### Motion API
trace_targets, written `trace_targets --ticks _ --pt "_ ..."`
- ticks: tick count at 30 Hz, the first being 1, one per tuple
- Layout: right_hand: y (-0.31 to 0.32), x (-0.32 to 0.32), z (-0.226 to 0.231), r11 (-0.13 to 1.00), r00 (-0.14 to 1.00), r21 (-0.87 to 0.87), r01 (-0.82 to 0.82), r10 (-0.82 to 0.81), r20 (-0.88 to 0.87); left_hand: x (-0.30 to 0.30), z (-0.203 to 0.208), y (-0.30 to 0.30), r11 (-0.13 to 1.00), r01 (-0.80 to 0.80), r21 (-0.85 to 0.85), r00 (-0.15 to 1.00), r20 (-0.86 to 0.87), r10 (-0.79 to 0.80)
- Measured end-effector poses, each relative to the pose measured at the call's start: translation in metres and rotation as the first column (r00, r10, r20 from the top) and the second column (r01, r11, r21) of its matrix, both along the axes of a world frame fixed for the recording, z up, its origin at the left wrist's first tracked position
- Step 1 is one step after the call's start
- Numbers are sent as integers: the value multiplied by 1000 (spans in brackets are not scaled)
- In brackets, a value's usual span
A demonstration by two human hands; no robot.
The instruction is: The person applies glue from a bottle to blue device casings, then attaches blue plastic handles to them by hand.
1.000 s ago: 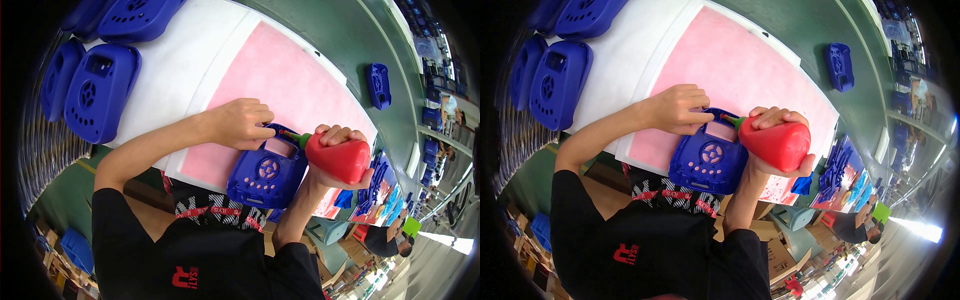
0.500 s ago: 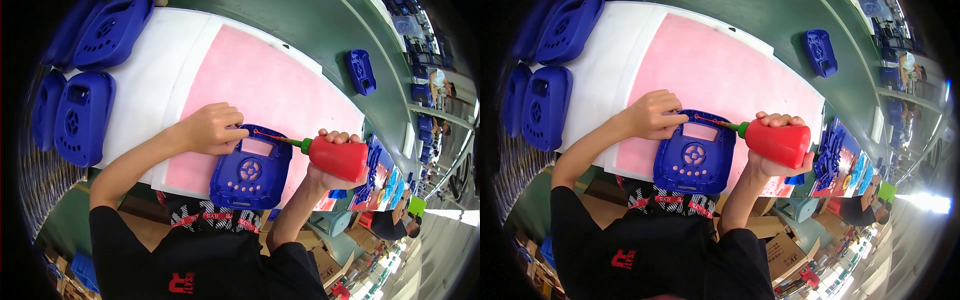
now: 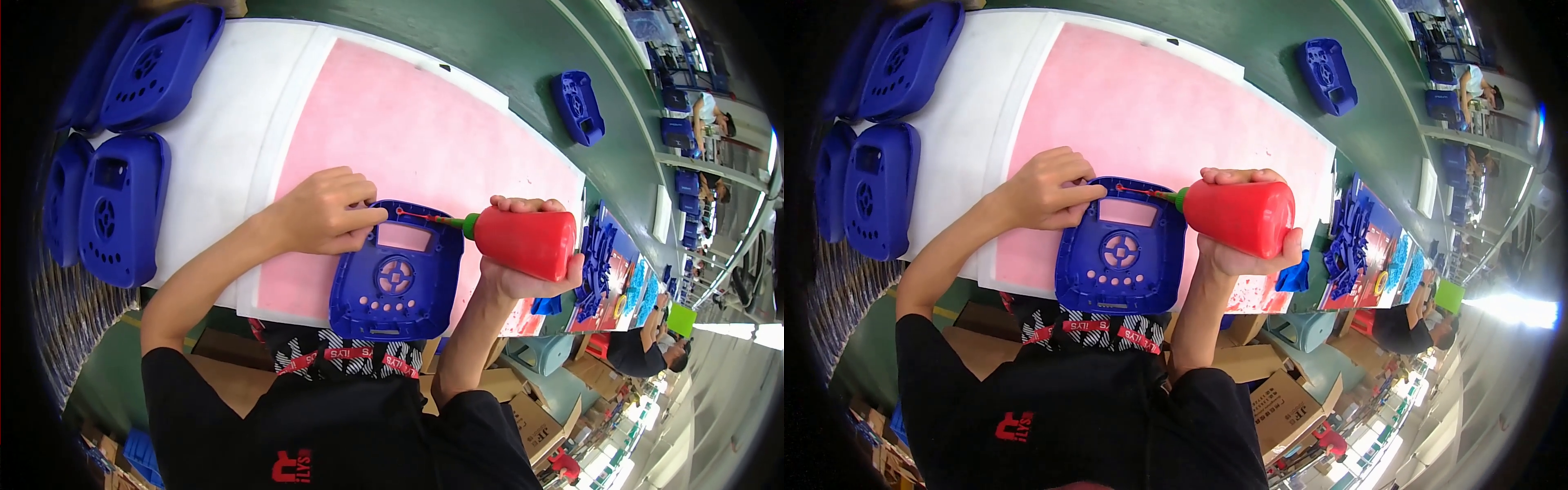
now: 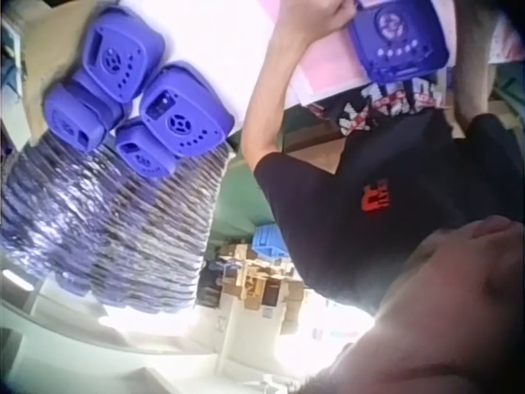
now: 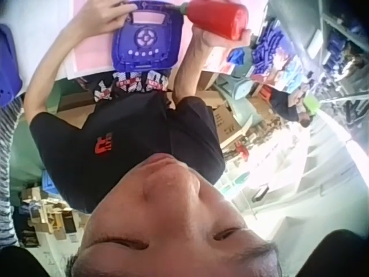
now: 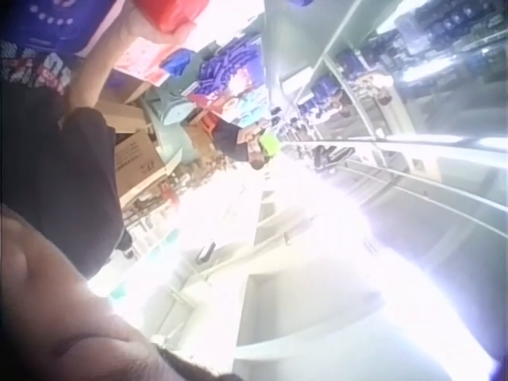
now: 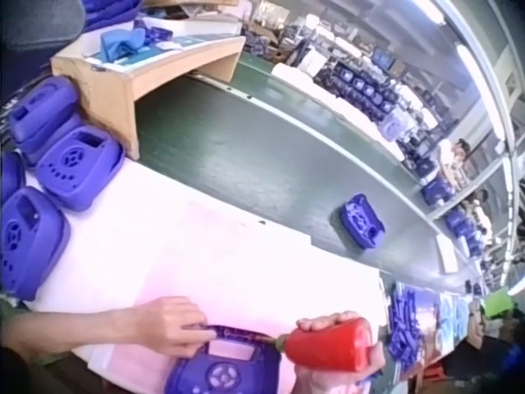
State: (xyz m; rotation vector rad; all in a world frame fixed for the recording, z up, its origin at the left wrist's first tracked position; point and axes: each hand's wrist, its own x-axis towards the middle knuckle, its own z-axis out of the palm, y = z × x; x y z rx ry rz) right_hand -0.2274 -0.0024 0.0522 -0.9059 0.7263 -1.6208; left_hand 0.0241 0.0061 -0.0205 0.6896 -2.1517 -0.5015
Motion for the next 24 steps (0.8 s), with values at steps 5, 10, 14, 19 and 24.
trace_targets --ticks 5,10,14,19,24 --pt "0 3 -1 1000 999 -19 -5 4 -34 1 2 0 1000 6 0 1000 20 -6" --pt "2 9 -1 1000 996 -10 -11 10 -90 1 1 0 1000 8 -1 1000 19 -8" --pt "4 16 0 1000 991 -9 -30 29 -129 1 1 1 1000 10 2 1000 24 -10" --pt "3 20 -2 998 987 -16 -53 50 -154 2 0 2 1000 5 6 999 33 -6" --pt "-2 25 2 999 985 14 -47 49 -166 0 -1 1 1000 0 10 999 35 -1"
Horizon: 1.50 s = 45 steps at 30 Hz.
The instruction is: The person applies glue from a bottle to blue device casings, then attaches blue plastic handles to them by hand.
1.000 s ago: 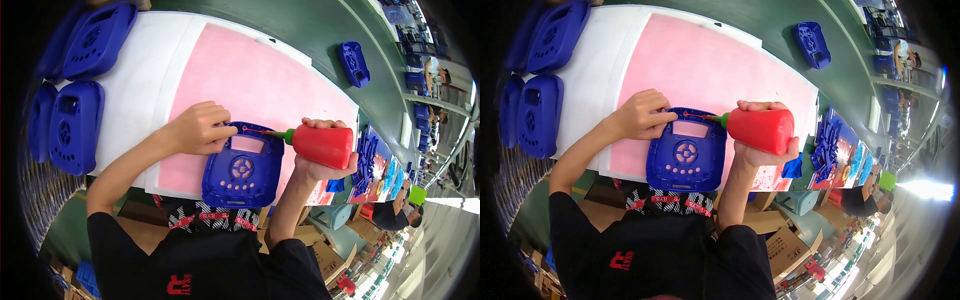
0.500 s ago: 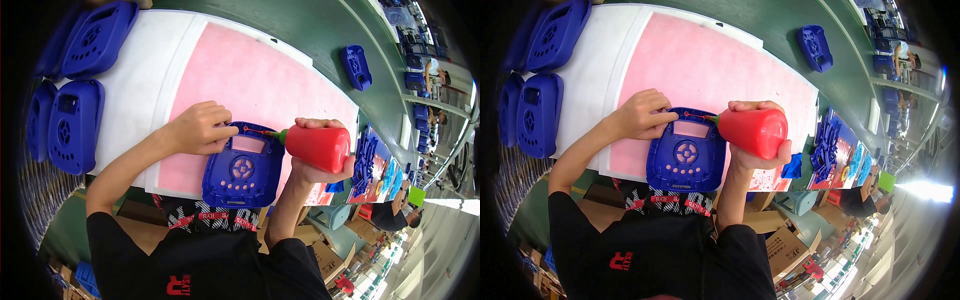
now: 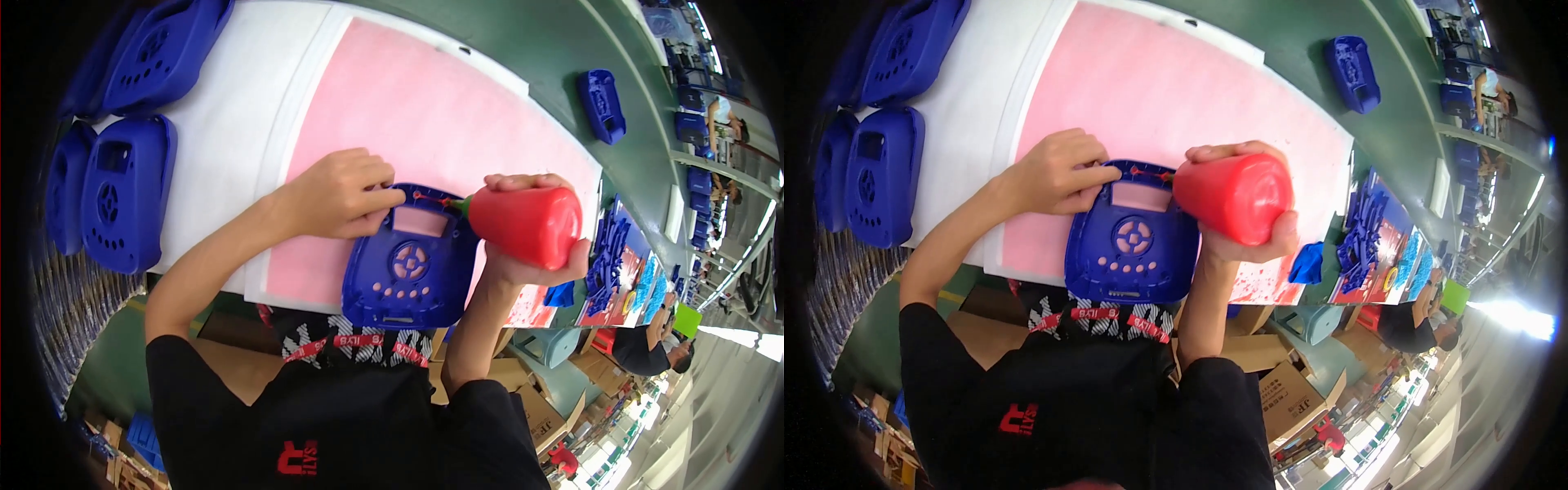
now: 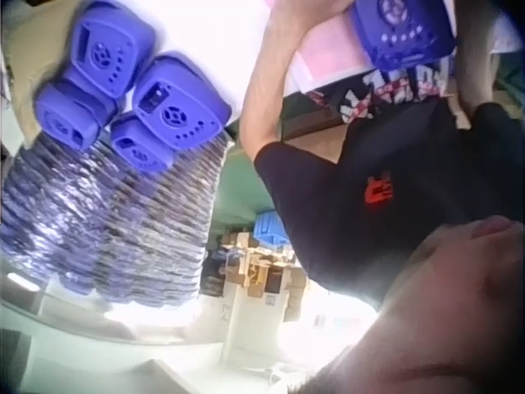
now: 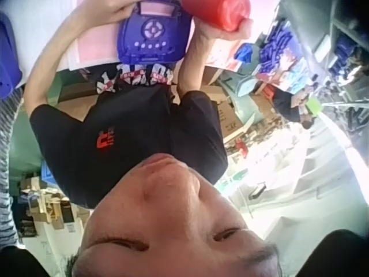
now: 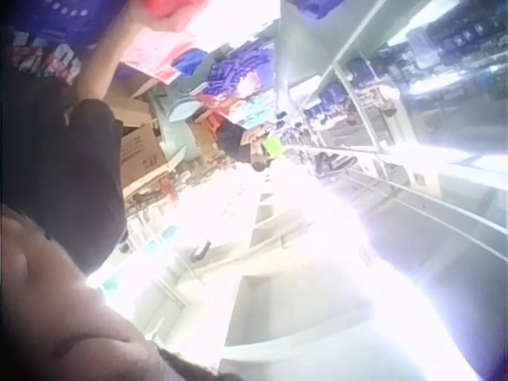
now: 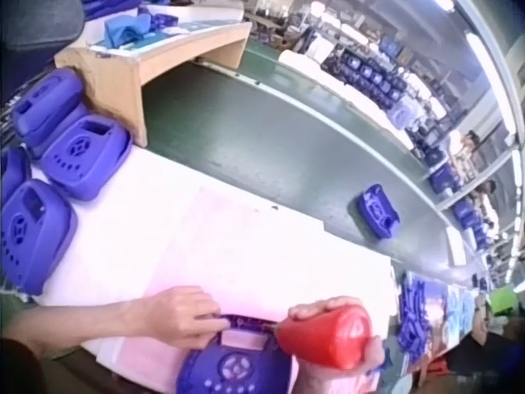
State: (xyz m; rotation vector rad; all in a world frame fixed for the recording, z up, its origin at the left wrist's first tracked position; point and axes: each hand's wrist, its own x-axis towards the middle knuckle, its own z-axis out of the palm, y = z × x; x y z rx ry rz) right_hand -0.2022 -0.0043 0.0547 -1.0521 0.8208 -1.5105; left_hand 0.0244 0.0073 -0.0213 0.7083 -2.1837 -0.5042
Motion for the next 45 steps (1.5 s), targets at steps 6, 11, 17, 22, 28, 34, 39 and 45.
trace_targets --ticks 6,11,17,22,28,34,39,45 --pt "-2 3 -3 998 998 -64 -4 1 -58 0 0 0 1000 -1 -8 1000 -10 1" --pt "1 0 -8 996 997 -93 -9 16 74 -2 1 2 1000 -20 -21 1000 -14 20" --pt "2 -3 -6 993 995 -112 -29 40 96 -2 0 2 1000 -19 -12 1000 -20 19" --pt "0 -4 -6 994 995 -104 -23 33 97 -1 -1 2 999 -26 -23 999 -28 25" --pt "0 -6 -4 995 993 -97 -11 22 117 -2 -2 3 1000 -15 -19 1000 -17 15" --pt "1 -5 -3 996 991 -93 -14 26 128 -1 -4 4 1000 -15 -15 1000 -14 15" --pt "0 -7 0 995 991 -100 -17 30 128 -2 -2 2 1000 0 -21 1000 -3 0" --pt "-2 -12 0 992 980 -117 -37 59 192 -2 -3 2 1000 -5 -21 1000 -18 5"
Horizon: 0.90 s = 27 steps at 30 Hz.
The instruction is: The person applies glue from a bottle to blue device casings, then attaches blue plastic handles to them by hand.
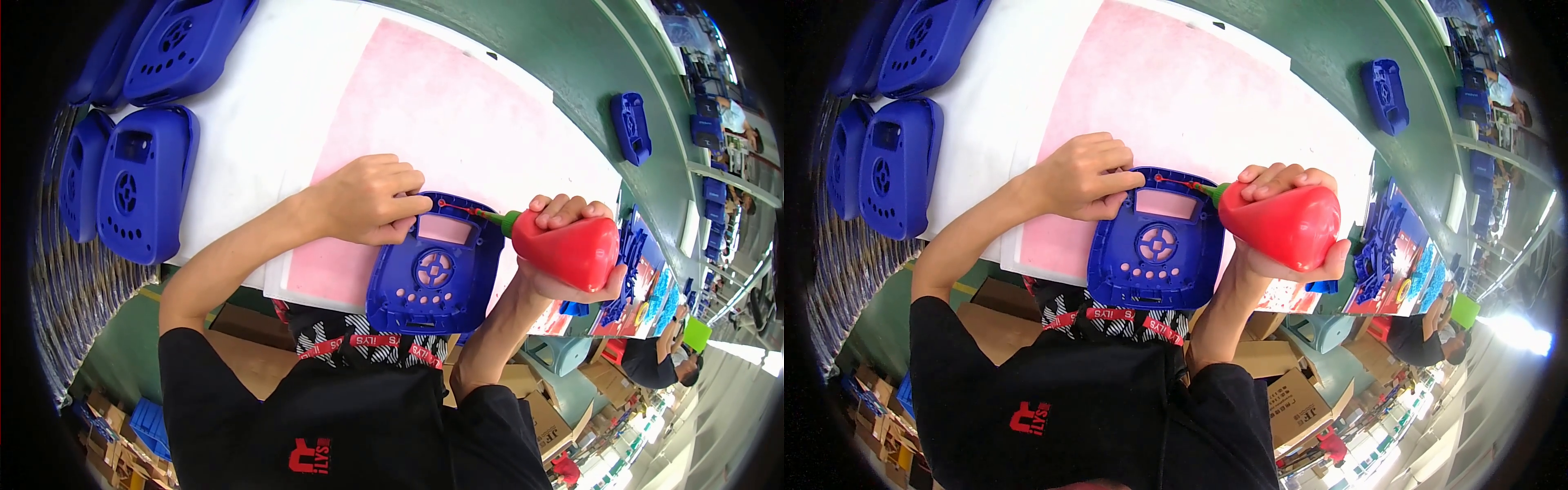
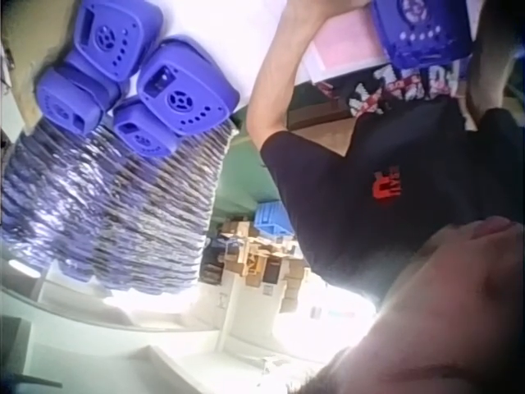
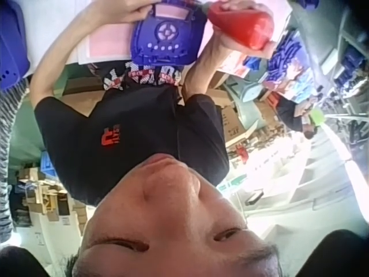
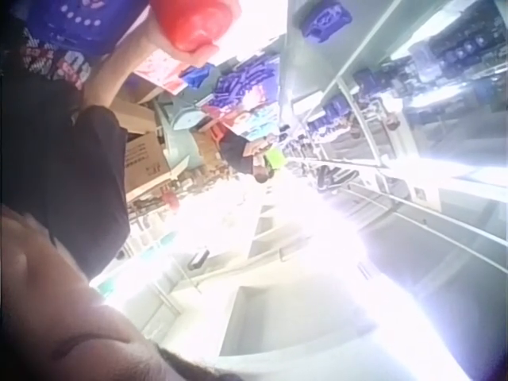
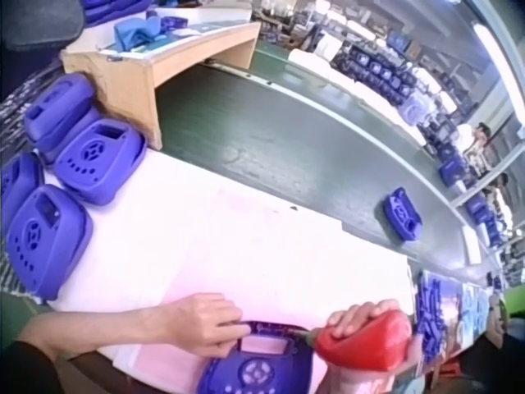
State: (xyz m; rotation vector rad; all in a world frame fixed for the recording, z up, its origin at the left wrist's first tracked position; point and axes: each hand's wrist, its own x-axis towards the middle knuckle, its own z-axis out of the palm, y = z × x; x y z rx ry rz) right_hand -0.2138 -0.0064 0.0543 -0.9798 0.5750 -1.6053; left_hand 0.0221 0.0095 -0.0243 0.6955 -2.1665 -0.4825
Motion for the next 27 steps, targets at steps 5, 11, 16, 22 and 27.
trace_targets --ticks 5,11,16,22,27 --pt "-1 -12 1 998 998 9 -60 60 -1 -1 0 0 1000 2 -3 1000 -11 -2" --pt "4 -17 -3 1000 998 -18 14 -13 57 -1 1 -1 1000 4 0 1000 -26 -4" --pt "8 -20 -12 1000 998 -7 22 -21 56 0 2 -1 1000 2 3 1000 -17 -2" --pt "20 -18 -32 994 993 20 112 -112 34 -1 1 -1 1000 4 12 1000 -4 -4" --pt "29 -37 -44 962 945 193 196 -237 225 0 3 -1 1000 -1 15 1000 8 1"
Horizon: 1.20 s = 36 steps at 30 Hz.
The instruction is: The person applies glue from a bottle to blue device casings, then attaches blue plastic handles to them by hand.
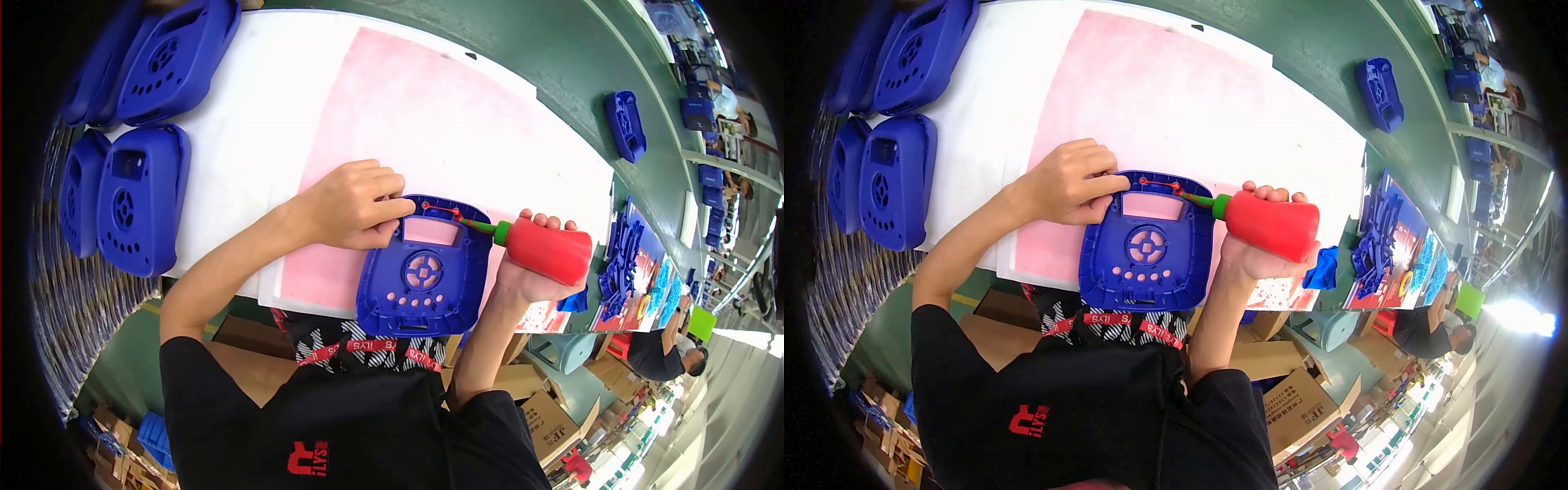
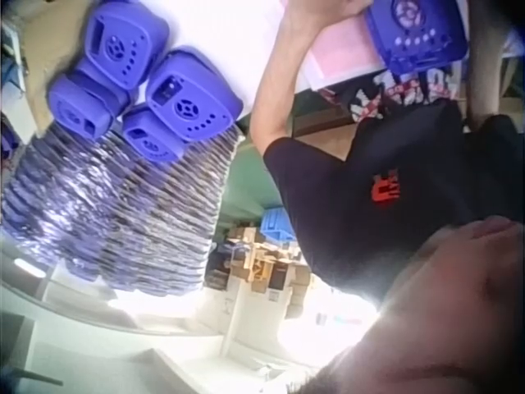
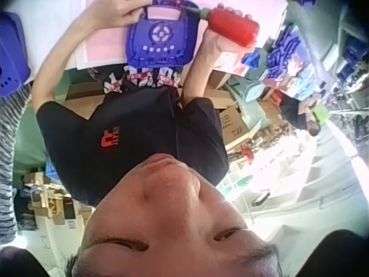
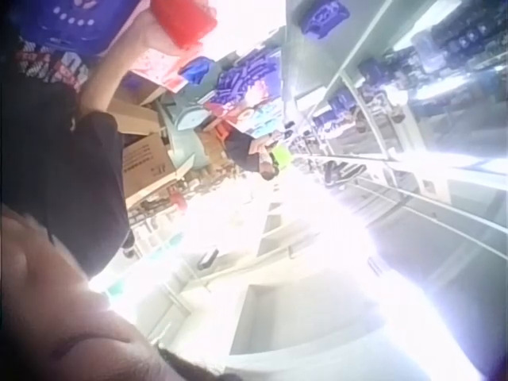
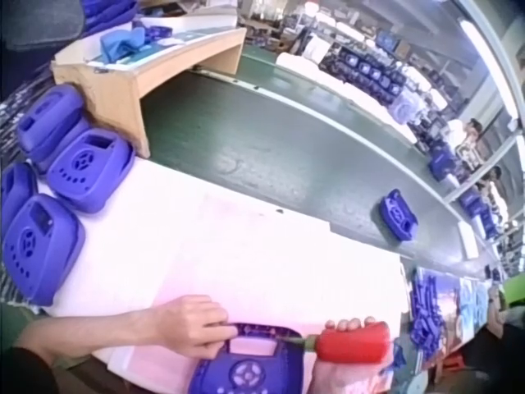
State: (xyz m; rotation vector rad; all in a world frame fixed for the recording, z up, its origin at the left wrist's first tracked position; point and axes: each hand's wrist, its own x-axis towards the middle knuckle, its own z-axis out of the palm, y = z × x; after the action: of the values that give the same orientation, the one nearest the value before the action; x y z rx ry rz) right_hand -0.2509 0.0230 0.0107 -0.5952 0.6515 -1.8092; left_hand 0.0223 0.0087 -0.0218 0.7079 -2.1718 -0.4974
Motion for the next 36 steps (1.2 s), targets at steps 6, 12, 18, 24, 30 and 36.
trace_targets --ticks 6,12,18,24,30,36 --pt "6 -10 -10 999 956 26 -39 30 291 0 1 -1 1000 19 3 999 -38 -19" --pt "-7 -9 10 999 865 -22 -43 48 499 0 2 -2 999 32 27 999 6 -32" --pt "-15 -9 48 984 636 -154 -94 179 751 0 3 -2 999 30 24 999 -12 -30" --pt "-27 -7 75 953 422 -258 -161 303 855 4 4 0 999 27 26 1000 13 -27" --pt "-42 -34 80 964 306 -122 -237 193 932 -3 9 -5 998 53 19 999 -8 -53" --pt "-52 -58 -22 974 247 -9 -225 66 967 -3 12 -1 997 73 2 997 38 -73"
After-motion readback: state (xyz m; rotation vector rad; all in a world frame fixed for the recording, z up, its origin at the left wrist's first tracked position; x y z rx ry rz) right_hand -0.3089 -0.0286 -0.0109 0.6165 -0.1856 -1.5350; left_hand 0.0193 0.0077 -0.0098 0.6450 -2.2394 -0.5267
